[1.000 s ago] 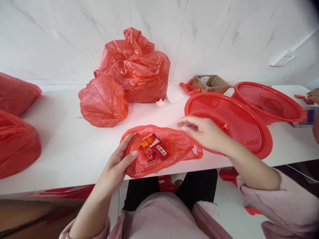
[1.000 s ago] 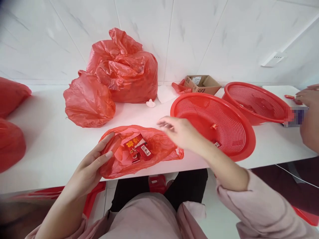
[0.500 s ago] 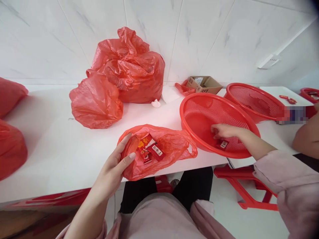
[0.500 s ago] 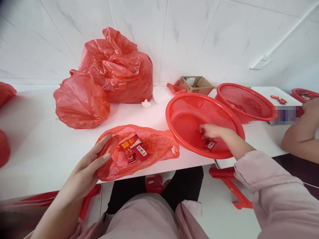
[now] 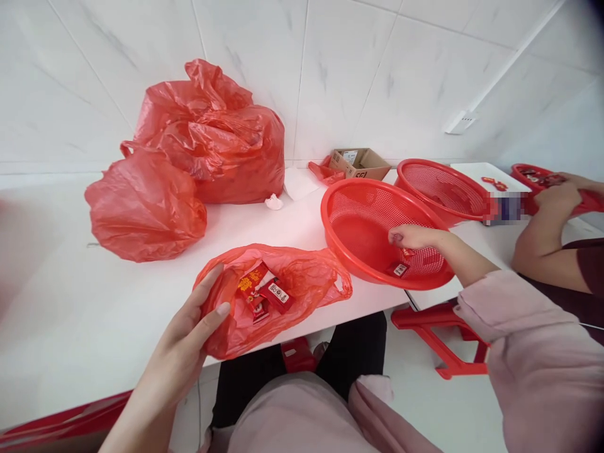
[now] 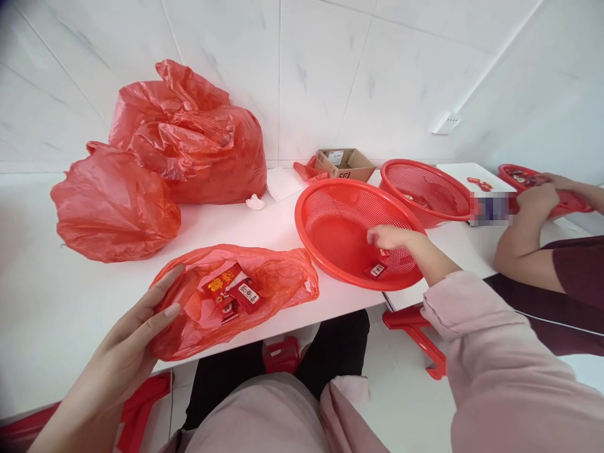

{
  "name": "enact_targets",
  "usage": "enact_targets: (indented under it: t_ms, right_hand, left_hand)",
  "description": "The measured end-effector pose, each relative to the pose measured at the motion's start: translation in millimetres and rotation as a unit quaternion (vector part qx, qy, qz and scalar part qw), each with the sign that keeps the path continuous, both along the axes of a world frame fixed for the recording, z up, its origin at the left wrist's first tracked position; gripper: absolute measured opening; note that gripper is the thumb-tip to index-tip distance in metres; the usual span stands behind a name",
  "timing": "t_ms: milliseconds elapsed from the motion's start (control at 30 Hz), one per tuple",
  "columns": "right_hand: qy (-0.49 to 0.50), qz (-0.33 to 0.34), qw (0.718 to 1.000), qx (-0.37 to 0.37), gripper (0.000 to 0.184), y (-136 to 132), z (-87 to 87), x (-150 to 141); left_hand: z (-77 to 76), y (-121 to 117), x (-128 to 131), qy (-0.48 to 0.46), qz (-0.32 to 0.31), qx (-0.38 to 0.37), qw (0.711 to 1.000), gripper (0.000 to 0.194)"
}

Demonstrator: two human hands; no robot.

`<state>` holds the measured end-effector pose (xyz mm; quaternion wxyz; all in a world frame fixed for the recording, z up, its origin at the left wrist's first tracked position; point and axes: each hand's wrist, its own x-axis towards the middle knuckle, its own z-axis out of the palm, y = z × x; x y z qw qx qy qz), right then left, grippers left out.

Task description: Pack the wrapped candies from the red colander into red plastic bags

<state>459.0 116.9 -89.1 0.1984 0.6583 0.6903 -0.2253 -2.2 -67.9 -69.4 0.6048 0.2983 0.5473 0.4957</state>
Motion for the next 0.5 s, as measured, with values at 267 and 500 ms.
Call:
enact_targets:
  t_ms: [267, 500]
  right_hand:
    - [-0.018, -0.013, 0.997, -0.069, 0.030, -32, -5.7, -29]
    - [0.077, -0.006, 0.997, -0.010, 0.014, -27, 21.4, -35]
  left_hand:
    - [-4.6, 5, 1, 0.016, -0.024, 0.005, 1.000, 0.079]
    - [-5.0, 2, -3, 0.017, -0.016, 0.008, 1.000, 0.081]
